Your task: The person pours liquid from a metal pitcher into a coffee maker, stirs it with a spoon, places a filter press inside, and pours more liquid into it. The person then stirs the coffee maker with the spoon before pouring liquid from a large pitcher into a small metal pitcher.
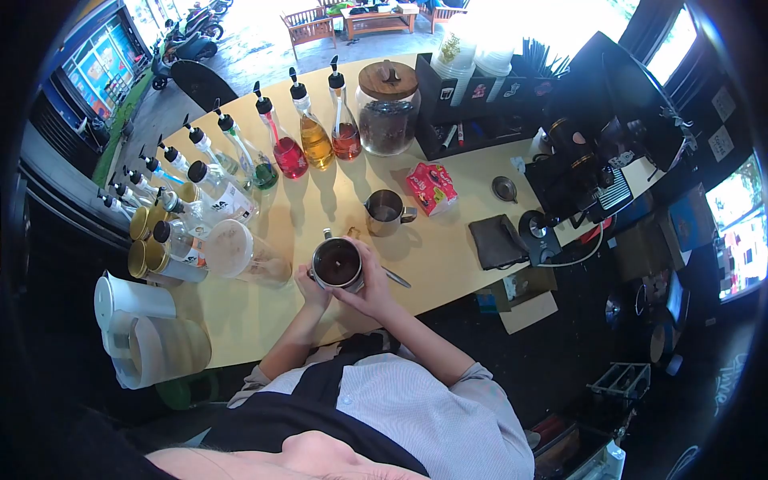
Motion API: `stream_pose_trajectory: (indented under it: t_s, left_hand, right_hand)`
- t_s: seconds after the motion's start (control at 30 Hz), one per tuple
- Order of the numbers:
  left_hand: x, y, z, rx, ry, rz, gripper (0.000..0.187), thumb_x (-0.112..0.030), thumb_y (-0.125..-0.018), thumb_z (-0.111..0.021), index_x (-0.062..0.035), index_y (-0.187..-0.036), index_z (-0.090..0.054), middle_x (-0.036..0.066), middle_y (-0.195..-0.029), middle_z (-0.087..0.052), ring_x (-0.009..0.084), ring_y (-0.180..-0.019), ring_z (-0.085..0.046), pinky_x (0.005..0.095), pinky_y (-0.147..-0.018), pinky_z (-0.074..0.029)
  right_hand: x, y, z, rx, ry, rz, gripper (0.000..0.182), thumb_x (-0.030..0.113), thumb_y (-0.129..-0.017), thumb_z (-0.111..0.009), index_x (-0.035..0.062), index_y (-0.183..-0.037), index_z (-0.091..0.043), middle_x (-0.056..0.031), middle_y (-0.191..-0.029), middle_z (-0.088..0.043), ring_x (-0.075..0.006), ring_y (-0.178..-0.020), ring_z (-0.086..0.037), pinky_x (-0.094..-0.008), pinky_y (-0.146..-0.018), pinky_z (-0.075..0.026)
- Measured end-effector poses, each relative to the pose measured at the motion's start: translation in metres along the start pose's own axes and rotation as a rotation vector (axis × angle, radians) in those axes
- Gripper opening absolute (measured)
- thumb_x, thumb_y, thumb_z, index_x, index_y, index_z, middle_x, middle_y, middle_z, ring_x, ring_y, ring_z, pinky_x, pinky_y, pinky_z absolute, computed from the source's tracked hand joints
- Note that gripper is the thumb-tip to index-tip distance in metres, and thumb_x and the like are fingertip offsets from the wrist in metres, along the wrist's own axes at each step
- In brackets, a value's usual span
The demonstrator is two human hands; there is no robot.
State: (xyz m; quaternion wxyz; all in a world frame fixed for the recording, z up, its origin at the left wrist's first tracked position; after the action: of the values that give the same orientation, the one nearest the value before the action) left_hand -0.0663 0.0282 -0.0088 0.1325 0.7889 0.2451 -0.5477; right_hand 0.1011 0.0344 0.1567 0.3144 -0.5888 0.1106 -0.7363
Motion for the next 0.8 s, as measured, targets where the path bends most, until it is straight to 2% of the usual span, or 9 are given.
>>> stream_pose_trajectory:
  t_s: [0.03, 0.1, 0.5, 0.57, 0.7, 0.8]
  left_hand:
    - [-0.004, 0.001, -0.005, 0.001, -0.001, 0.001, 0.058, -0.035, -0.096, -0.023, 0.0073, -0.091, -0.063, 0.010, -0.077, -0.065, 0.0147, -0.067, -0.061, 0.0273, -0.060, -0.049]
    - [-0.019, 0.003, -0.014, -0.108, 0.052, -0.008, 0.052, -0.035, -0.092, -0.029, 0.0000, -0.062, -0.054, -0.004, -0.053, -0.038, 0.0058, -0.048, -0.033, 0.0242, -0.046, -0.025]
    - [-0.026, 0.004, -0.019, -0.119, 0.083, -0.016, 0.052, -0.036, -0.092, -0.029, -0.0008, -0.063, -0.053, -0.003, -0.054, -0.042, 0.0057, -0.049, -0.037, 0.0237, -0.046, -0.027]
    - [-0.014, 0.002, -0.010, -0.101, 0.099, -0.011, 0.052, -0.036, -0.093, -0.029, -0.0006, -0.063, -0.053, -0.003, -0.054, -0.043, 0.0057, -0.049, -0.037, 0.0235, -0.046, -0.027]
    - [-0.015, 0.002, -0.012, -0.091, 0.088, -0.007, 0.052, -0.036, -0.093, -0.029, -0.0008, -0.063, -0.053, -0.002, -0.055, -0.045, 0.0063, -0.050, -0.039, 0.0232, -0.047, -0.030]
    - [-0.029, 0.005, -0.020, -0.091, 0.100, -0.006, 0.052, -0.036, -0.093, -0.028, -0.0006, -0.064, -0.053, 0.000, -0.056, -0.048, 0.0069, -0.051, -0.042, 0.0233, -0.048, -0.033]
  right_hand:
    - [0.001, -0.001, 0.000, 0.005, 0.001, 0.000, 0.084, 0.028, -0.069, -0.079, -0.0017, -0.132, -0.034, -0.0190, -0.129, -0.046, -0.0328, -0.121, -0.045, -0.0415, -0.101, -0.036]
    - [0.001, -0.001, 0.001, 0.007, 0.002, 0.000, 0.084, 0.028, -0.069, -0.079, -0.0017, -0.132, -0.034, -0.0188, -0.130, -0.046, -0.0328, -0.121, -0.045, -0.0414, -0.101, -0.036]
    - [-0.001, 0.000, 0.001, 0.016, -0.002, 0.012, 0.084, 0.028, -0.069, -0.079, -0.0012, -0.133, -0.033, -0.0183, -0.129, -0.045, -0.0326, -0.121, -0.044, -0.0411, -0.101, -0.035]
    - [-0.001, -0.001, 0.001, 0.022, 0.017, -0.002, 0.085, 0.032, -0.070, -0.078, -0.0001, -0.135, -0.032, -0.0197, -0.131, -0.044, -0.0355, -0.122, -0.044, -0.0425, -0.101, -0.036]
    - [0.000, -0.001, 0.001, 0.022, 0.033, 0.009, 0.086, 0.032, -0.069, -0.078, -0.0001, -0.135, -0.032, -0.0197, -0.131, -0.045, -0.0356, -0.121, -0.045, -0.0424, -0.101, -0.037]
    - [0.003, -0.002, 0.002, 0.017, 0.011, -0.004, 0.084, 0.028, -0.068, -0.080, -0.0019, -0.132, -0.034, -0.0190, -0.127, -0.045, -0.0327, -0.120, -0.045, -0.0407, -0.101, -0.036]
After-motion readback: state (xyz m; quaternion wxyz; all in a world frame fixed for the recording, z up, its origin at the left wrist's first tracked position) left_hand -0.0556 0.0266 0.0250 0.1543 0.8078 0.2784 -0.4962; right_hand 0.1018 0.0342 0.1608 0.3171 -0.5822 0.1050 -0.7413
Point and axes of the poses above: each hand's wrist, its own y-axis away from the middle knuckle, its own z-axis out of the back of the hand, x = y × z, the point moved 6 cm from there along -y, towards the middle knuckle
